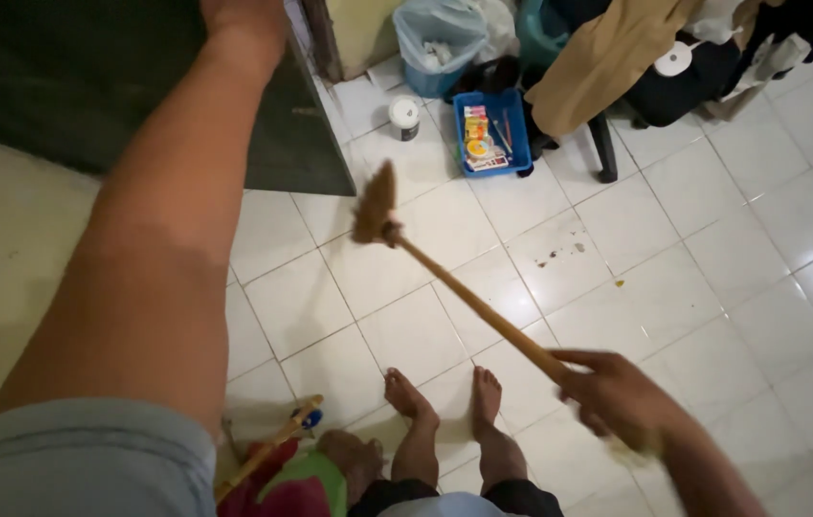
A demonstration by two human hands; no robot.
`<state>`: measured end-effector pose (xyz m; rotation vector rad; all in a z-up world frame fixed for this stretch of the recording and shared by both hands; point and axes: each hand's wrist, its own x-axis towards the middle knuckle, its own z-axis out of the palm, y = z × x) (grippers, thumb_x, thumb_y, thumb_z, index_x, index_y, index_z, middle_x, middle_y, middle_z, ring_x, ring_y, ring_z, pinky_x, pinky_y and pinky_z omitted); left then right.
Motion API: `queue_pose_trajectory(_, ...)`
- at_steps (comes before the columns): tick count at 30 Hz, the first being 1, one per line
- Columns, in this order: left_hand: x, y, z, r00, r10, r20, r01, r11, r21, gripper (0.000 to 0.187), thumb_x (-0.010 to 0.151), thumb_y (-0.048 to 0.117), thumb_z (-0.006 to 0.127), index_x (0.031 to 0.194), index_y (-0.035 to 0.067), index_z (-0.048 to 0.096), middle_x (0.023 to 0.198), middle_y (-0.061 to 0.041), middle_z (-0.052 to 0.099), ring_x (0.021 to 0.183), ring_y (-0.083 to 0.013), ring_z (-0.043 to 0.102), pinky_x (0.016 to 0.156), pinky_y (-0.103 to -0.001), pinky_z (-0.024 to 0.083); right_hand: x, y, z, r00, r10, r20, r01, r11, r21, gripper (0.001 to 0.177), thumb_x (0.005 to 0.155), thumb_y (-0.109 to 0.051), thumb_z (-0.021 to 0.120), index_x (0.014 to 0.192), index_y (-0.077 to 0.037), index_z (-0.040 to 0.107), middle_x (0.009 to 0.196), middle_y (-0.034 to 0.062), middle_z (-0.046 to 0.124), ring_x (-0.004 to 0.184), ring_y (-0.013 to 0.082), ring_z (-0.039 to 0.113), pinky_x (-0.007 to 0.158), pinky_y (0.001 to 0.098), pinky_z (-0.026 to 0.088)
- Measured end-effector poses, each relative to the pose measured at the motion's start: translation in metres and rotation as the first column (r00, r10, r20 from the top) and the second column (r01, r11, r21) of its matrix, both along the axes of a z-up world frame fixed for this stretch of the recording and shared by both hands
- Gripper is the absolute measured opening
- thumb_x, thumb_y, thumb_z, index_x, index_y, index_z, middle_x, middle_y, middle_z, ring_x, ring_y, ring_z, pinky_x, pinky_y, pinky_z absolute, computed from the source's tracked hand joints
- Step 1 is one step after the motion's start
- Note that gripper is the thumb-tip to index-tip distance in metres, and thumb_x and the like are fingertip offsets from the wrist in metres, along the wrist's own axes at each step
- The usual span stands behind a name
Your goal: The person is sweeping the tiled floor of a bedroom using a handheld broom.
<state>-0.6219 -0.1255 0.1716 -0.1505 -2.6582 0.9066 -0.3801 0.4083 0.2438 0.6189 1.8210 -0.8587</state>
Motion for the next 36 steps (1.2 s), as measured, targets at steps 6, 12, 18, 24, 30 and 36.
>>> queue_pose_trajectory(6, 0.002, 0.000, 0.011, 0.985, 0.154, -0.080, -0.170, 0.947, -0.274, 0.049, 0.085, 0.034, 0.054, 0.127, 0.014, 0.072, 0.145, -0.003, 0.057, 0.144, -0.0256, 0.033, 0.111, -0.054, 0.027, -0.032, -0.038, -0.132, 0.980, -0.172, 0.098, 0.195, 0.926, -0.324, 0.039, 0.095, -0.013, 0.061, 0.131, 0.001, 0.064, 0.077, 0.0119, 0.061, 0.046, 0.0131, 0.042, 0.038, 0.0284, 0.033)
queue_pose_trajectory(12, 0.067, 0.016, 0.023, 0.988, 0.152, 0.037, -0.146, 0.981, -0.129, 0.042, 0.092, 0.034, 0.054, 0.120, 0.011, 0.075, 0.145, -0.006, 0.057, 0.146, -0.0270, 0.030, 0.110, -0.057, 0.028, -0.046, -0.013, -0.204, 0.989, -0.094, 0.115, 0.121, 0.959, -0.255, 0.030, 0.101, -0.021, 0.058, 0.102, 0.008, 0.061, 0.065, 0.0071, 0.053, 0.044, 0.0129, 0.041, 0.038, 0.0289, 0.035)
queue_pose_trajectory(18, 0.149, 0.044, 0.059, 0.993, 0.114, 0.028, -0.112, 0.992, -0.056, 0.041, 0.087, 0.029, 0.058, 0.117, 0.006, 0.074, 0.137, -0.010, 0.059, 0.139, -0.0300, 0.034, 0.105, -0.057, 0.035, -0.041, 0.075, -0.211, 0.598, 0.799, -0.059, -0.751, 0.585, 0.307, 0.023, 0.100, -0.033, 0.061, 0.113, -0.016, 0.072, 0.094, 0.0042, 0.077, 0.080, 0.0206, 0.072, 0.077, 0.0353, 0.062)
queue_pose_trajectory(24, 0.213, 0.060, 0.058, 0.977, 0.163, 0.137, -0.176, 0.981, 0.087, 0.046, 0.082, 0.024, 0.058, 0.120, 0.002, 0.070, 0.139, -0.010, 0.054, 0.139, -0.0268, 0.031, 0.101, -0.058, 0.035, -0.049, 0.141, -0.222, 0.375, 0.927, -0.011, -0.860, 0.352, 0.370, 0.017, 0.096, -0.026, 0.068, 0.108, -0.014, 0.071, 0.088, 0.0019, 0.074, 0.072, 0.0125, 0.068, 0.066, 0.0298, 0.057)
queue_pose_trajectory(30, 0.271, 0.074, 0.065, 0.967, 0.233, 0.103, -0.246, 0.959, 0.140, 0.048, 0.083, 0.025, 0.058, 0.122, 0.000, 0.069, 0.136, -0.014, 0.055, 0.136, -0.0292, 0.034, 0.097, -0.066, 0.034, -0.030, 0.056, -0.061, 0.982, 0.186, -0.019, -0.181, 0.972, 0.151, 0.020, 0.098, -0.010, 0.067, 0.103, 0.009, 0.071, 0.072, 0.0123, 0.060, 0.051, 0.0194, 0.050, 0.043, 0.0348, 0.040)
queue_pose_trajectory(36, 0.320, 0.085, 0.058, 0.885, 0.427, 0.183, -0.461, 0.859, 0.222, 0.041, 0.092, 0.023, 0.059, 0.122, -0.002, 0.070, 0.134, -0.016, 0.059, 0.137, -0.0334, 0.038, 0.091, -0.062, 0.036, -0.030, -0.002, -0.017, 0.879, 0.460, -0.120, -0.459, 0.888, 0.044, 0.035, 0.098, -0.014, 0.062, 0.132, -0.004, 0.066, 0.073, 0.0100, 0.065, 0.052, 0.0190, 0.054, 0.046, 0.0346, 0.045)
